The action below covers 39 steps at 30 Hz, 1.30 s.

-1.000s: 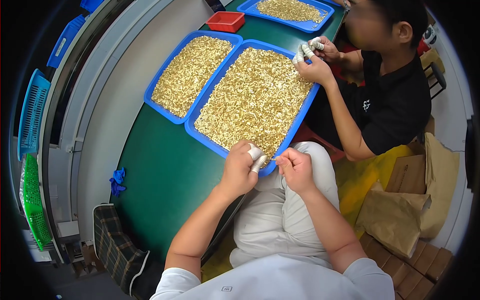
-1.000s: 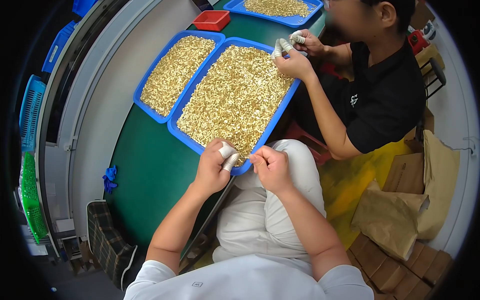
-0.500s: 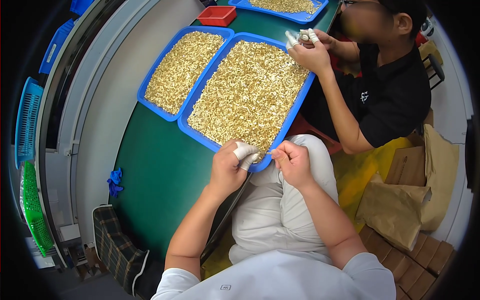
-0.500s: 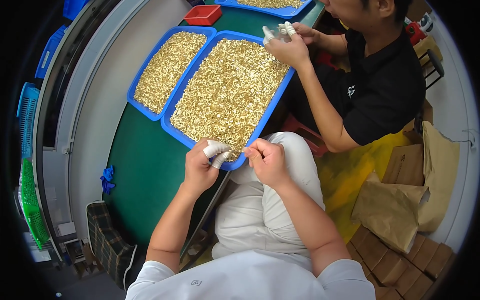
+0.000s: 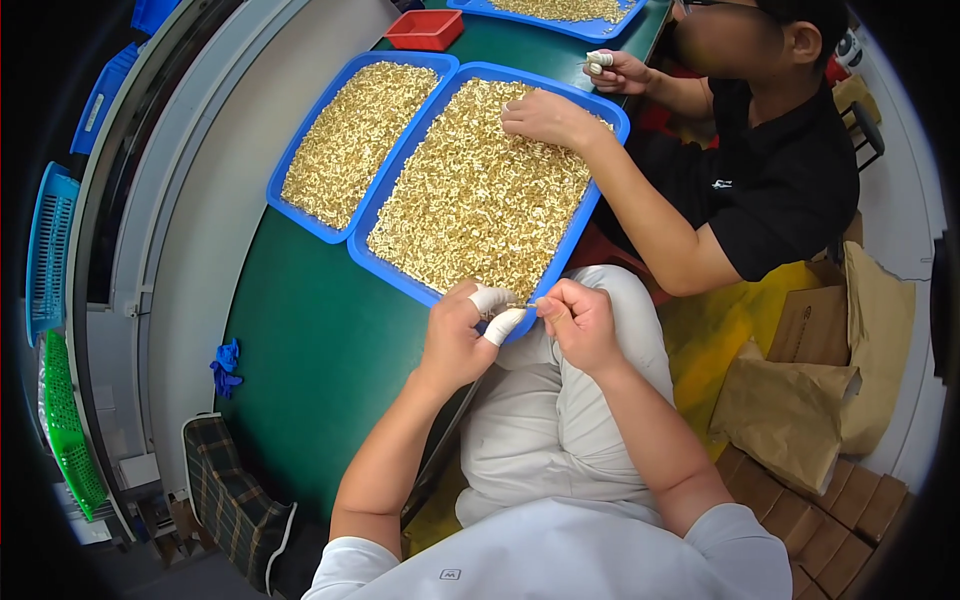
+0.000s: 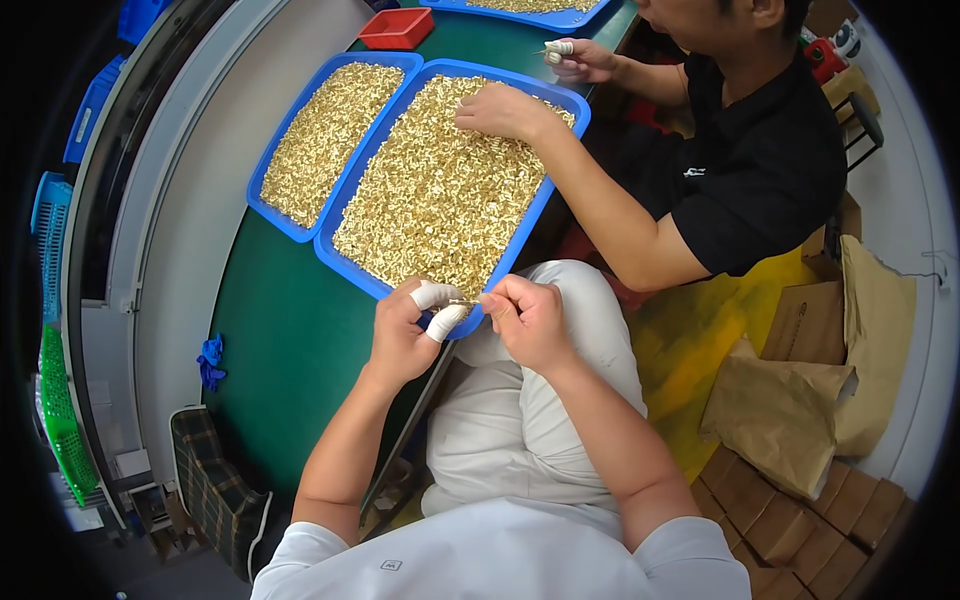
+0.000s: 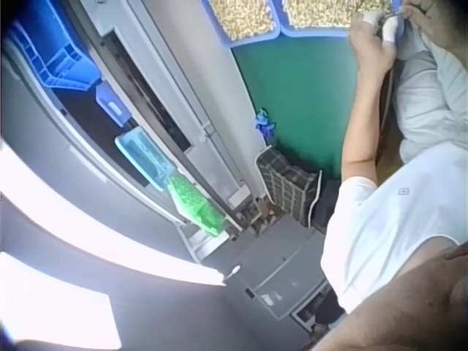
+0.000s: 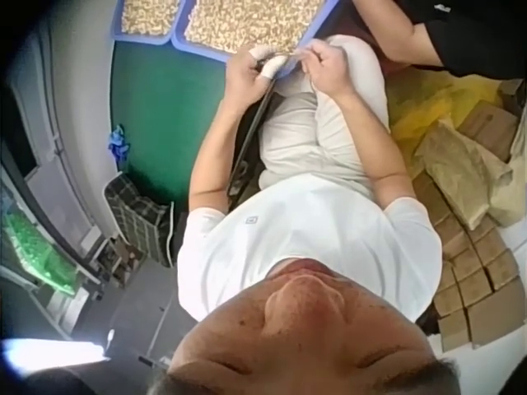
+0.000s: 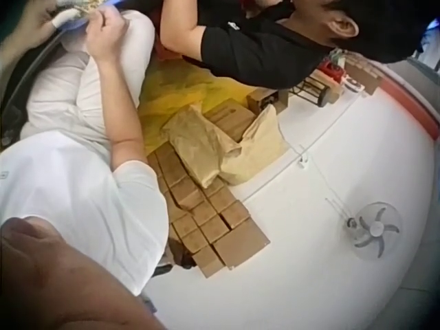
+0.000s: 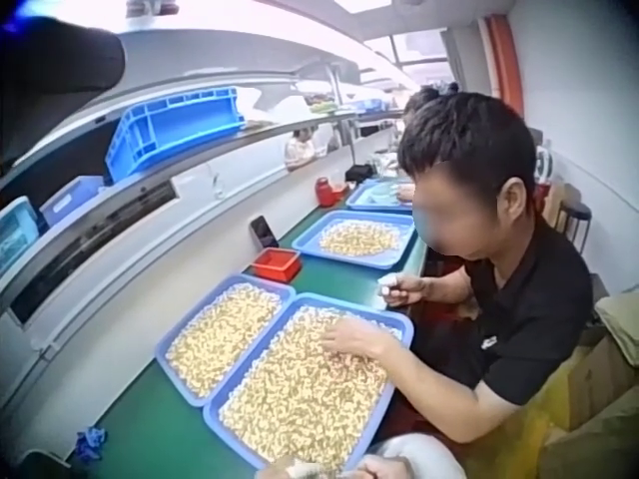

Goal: Sorting and inspecting small items from blue plastic trays while seated at a workbench.

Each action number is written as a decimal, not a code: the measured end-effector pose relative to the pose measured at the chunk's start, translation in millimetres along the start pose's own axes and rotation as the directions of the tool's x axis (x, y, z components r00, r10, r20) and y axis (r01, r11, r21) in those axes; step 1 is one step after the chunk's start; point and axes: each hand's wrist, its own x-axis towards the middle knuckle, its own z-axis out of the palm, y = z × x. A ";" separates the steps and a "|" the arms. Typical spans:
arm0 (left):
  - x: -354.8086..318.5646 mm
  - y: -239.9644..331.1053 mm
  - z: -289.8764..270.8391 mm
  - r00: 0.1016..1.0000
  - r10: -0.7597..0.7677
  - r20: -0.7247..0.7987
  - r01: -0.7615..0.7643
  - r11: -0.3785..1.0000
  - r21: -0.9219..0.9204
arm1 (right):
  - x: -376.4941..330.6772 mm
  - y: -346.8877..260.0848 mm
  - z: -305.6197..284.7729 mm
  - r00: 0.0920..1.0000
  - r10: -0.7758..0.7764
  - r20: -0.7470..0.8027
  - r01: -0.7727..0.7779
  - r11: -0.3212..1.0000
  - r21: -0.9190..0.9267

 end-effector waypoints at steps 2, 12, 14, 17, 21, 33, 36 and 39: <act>-0.2 -1.6 -1.7 0.999 0.018 -0.028 -0.018 1.000 -0.001 | 0.6 -1.1 -2.6 1.000 0.005 0.006 -0.005 1.000 -0.007; -2.6 -10.9 4.5 0.993 0.102 0.060 -0.104 0.994 0.032 | -2.7 -5.4 3.3 0.998 -0.049 0.032 0.051 0.994 -0.096; -2.9 -10.3 6.9 0.994 0.042 0.101 -0.046 0.998 0.035 | -2.5 -6.4 3.8 0.998 -0.056 0.035 0.060 0.991 -0.119; 2.2 0.6 3.9 0.987 -0.074 0.144 0.070 0.997 0.038 | -1.5 -5.0 3.7 0.998 -0.054 0.015 0.055 0.992 -0.112; 3.9 3.6 1.8 0.998 0.059 0.009 -0.058 0.997 -0.047 | 0.0 -6.6 1.0 0.999 -0.028 0.029 0.030 0.996 -0.083; 1.9 1.6 2.3 0.988 0.135 -0.071 -0.137 0.990 -0.023 | -1.4 -3.4 -3.5 0.988 0.055 0.141 -0.081 0.980 0.181; -3.3 1.6 2.8 0.999 0.026 0.024 -0.027 0.999 0.033 | -2.7 -2.8 1.9 0.992 0.003 0.127 -0.018 0.993 0.112; -1.3 2.6 2.3 0.998 -0.031 0.051 0.030 0.999 0.015 | -3.8 -2.3 2.7 0.997 0.007 0.081 -0.017 0.991 0.134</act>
